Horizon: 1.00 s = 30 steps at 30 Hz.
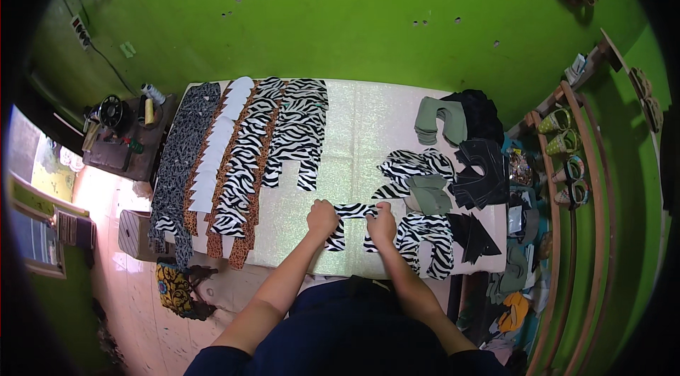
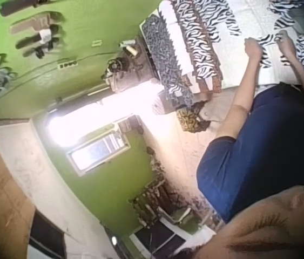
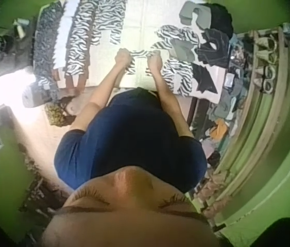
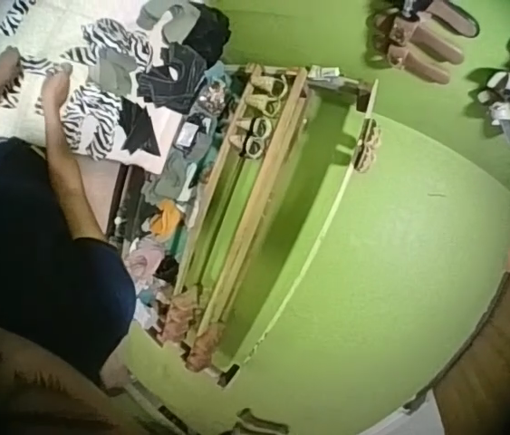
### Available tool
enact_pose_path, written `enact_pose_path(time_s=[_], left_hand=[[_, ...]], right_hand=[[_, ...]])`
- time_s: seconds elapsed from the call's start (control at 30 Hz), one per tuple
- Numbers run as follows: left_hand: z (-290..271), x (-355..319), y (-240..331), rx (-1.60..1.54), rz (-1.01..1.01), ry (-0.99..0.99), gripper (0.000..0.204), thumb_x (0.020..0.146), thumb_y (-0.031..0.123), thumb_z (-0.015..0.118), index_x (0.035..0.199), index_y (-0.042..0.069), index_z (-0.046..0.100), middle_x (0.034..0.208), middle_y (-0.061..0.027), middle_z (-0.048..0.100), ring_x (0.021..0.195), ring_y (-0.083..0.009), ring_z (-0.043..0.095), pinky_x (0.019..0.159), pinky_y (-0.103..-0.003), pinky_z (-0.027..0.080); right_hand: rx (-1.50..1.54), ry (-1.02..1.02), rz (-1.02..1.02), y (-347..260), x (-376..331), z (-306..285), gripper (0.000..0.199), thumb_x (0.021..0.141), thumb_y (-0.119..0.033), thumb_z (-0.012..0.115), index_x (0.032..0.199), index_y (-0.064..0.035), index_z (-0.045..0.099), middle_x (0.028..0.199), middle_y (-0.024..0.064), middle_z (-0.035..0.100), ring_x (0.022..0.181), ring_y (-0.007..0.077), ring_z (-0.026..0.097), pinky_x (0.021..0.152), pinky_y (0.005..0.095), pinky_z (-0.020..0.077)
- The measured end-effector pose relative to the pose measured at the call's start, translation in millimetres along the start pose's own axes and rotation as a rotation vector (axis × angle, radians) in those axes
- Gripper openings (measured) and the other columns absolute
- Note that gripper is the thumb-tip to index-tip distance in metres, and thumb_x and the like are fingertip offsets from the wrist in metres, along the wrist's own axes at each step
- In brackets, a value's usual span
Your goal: The recorder organizes and sorts various patterned shoe upper components on a work surface.
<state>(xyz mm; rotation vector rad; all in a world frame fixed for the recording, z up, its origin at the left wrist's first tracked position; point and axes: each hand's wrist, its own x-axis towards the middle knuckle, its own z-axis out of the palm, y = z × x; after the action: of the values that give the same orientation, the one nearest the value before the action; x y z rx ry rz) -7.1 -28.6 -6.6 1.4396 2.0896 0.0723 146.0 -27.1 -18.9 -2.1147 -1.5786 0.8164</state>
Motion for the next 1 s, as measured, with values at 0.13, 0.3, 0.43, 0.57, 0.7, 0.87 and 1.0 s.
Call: enact_pose_path(time_s=[0.13, 0.3, 0.43, 0.57, 0.7, 0.87, 1.0], left_hand=[[1.2, 0.1, -0.5, -0.052, -0.005, -0.01, 0.042, 0.071, 0.021, 0.071, 0.101, -0.004, 0.054, 0.106, -0.0194, 0.052, 0.1, -0.0328, 0.055, 0.08, -0.039, 0.049], [8.1, -9.1, -7.2, -0.163, 0.063, 0.119, 0.028, 0.071, 0.015, 0.069, 0.093, 0.003, 0.055, 0.098, -0.0172, 0.052, 0.093, -0.0329, 0.055, 0.077, -0.04, 0.048], [20.7, -14.1, -9.5, -0.18, 0.165, 0.23, 0.02, 0.073, 0.012, 0.065, 0.087, 0.006, 0.052, 0.092, -0.0149, 0.053, 0.088, -0.0325, 0.054, 0.073, -0.042, 0.046], [23.1, -15.9, -8.0, -0.251, 0.223, 0.209, 0.022, 0.075, 0.01, 0.061, 0.091, 0.005, 0.046, 0.088, -0.0163, 0.055, 0.086, -0.0345, 0.055, 0.071, -0.043, 0.045], [21.1, -17.2, -14.1, -0.358, 0.158, 0.195, 0.024, 0.078, 0.007, 0.059, 0.097, 0.004, 0.043, 0.084, -0.0211, 0.057, 0.079, -0.0393, 0.056, 0.069, -0.045, 0.044], [-15.6, -11.7, -39.0, -0.481, 0.173, 0.285, 0.029, 0.081, 0.005, 0.054, 0.107, 0.003, 0.042, 0.089, -0.0219, 0.057, 0.084, -0.0396, 0.056, 0.072, -0.044, 0.044], [-69.1, 17.2, -82.3, -0.531, 0.198, 0.373, 0.033, 0.079, 0.002, 0.058, 0.108, 0.002, 0.042, 0.082, -0.0185, 0.055, 0.078, -0.0373, 0.056, 0.068, -0.042, 0.044]], right_hand=[[0.205, -0.06, -0.222, 25.1, 7.0, -0.3, 0.03, 0.074, -0.017, 0.068, 0.096, -0.0001, 0.057, 0.087, 0.0182, 0.063, 0.082, 0.0346, 0.061, 0.071, 0.0386, 0.0475], [0.257, -0.052, -0.233, 22.2, 1.0, -1.3, 0.022, 0.073, -0.014, 0.069, 0.082, 0.0003, 0.055, 0.079, 0.0165, 0.061, 0.074, 0.031, 0.059, 0.067, 0.0363, 0.0455], [0.266, -0.032, -0.262, 24.9, -0.8, -0.1, 0.021, 0.073, -0.011, 0.069, 0.08, 0.0002, 0.054, 0.076, 0.0162, 0.059, 0.072, 0.0307, 0.058, 0.066, 0.0357, 0.045], [0.311, -0.041, -0.179, 27.5, -2.4, 1.8, 0.02, 0.073, -0.01, 0.069, 0.08, 0.0004, 0.054, 0.076, 0.0157, 0.059, 0.072, 0.0293, 0.058, 0.066, 0.0353, 0.0451], [0.422, 0.097, -0.309, 28.0, -7.4, 15.7, 0.02, 0.074, -0.01, 0.069, 0.077, -0.0005, 0.051, 0.059, 0.0048, 0.045, 0.056, 0.0114, 0.037, 0.053, 0.0276, 0.0359], [0.581, -0.08, -0.195, -18.4, -2.0, 26.1, 0.016, 0.076, -0.006, 0.067, 0.084, 0.0022, 0.056, 0.069, 0.0026, 0.057, 0.064, 0.0082, 0.048, 0.06, 0.023, 0.0412], [0.529, -0.147, -0.171, -81.5, 14.4, 53.5, 0.026, 0.077, -0.007, 0.065, 0.1, 0.0033, 0.06, 0.077, 0.007, 0.062, 0.069, 0.0101, 0.055, 0.066, 0.0227, 0.0442]])
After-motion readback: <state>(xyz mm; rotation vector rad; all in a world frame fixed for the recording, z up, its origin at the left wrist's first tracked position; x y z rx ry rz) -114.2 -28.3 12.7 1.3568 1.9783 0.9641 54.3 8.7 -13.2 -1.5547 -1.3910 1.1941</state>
